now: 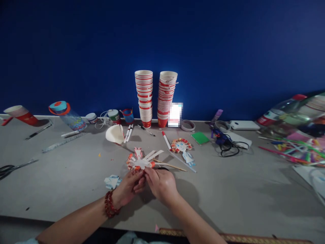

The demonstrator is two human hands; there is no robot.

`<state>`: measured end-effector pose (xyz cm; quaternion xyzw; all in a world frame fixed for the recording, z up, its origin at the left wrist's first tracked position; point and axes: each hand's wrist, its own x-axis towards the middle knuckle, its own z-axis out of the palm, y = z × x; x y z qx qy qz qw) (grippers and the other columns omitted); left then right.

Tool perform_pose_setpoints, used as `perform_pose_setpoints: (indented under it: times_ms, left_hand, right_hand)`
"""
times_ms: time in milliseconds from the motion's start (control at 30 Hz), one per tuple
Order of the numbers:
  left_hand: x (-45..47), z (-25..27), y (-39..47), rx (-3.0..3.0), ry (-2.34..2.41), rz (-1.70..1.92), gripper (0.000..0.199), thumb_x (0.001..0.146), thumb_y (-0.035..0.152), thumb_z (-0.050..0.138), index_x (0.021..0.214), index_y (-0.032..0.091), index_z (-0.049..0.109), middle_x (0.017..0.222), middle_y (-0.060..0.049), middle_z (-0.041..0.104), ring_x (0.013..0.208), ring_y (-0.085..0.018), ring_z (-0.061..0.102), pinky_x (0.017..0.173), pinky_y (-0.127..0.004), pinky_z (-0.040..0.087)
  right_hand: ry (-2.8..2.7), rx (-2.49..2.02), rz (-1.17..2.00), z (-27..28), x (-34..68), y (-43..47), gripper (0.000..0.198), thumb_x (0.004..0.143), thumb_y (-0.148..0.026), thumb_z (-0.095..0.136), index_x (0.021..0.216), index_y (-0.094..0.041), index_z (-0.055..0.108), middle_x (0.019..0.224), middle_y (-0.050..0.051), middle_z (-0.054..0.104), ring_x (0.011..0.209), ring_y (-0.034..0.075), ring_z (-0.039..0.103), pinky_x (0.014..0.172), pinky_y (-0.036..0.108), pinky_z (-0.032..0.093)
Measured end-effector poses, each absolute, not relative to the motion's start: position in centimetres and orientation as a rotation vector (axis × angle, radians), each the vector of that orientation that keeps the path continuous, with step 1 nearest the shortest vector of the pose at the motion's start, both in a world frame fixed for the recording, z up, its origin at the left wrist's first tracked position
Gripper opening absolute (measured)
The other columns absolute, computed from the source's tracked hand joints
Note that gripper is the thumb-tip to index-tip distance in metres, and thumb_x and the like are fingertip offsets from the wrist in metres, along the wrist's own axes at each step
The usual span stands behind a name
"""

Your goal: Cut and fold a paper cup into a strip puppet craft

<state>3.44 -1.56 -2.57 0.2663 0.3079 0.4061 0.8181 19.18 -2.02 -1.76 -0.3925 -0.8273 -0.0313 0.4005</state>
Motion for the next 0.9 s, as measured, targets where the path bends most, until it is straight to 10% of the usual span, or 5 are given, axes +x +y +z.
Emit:
perform_pose_setpoints:
  times_ms: [900]
  left_hand:
    - [2.9, -2.1, -1.3, 0.367, 0.644, 0.767, 0.010, 0.077, 0.020, 0.066, 0.079, 0.010, 0.065, 0.065, -0.001, 0.056, 0.048, -0.006, 0.040, 0.048, -0.020, 0.032]
  right_hand:
    - [-1.999, -1.073, 0.098, -0.4, 20.4, -1.6, 0.026, 0.090, -0.011, 0.046, 0.111, -0.018, 0.058, 0.094, 0.009, 0.070, 0.084, 0.023, 0.062, 0.077, 0.037, 0.051]
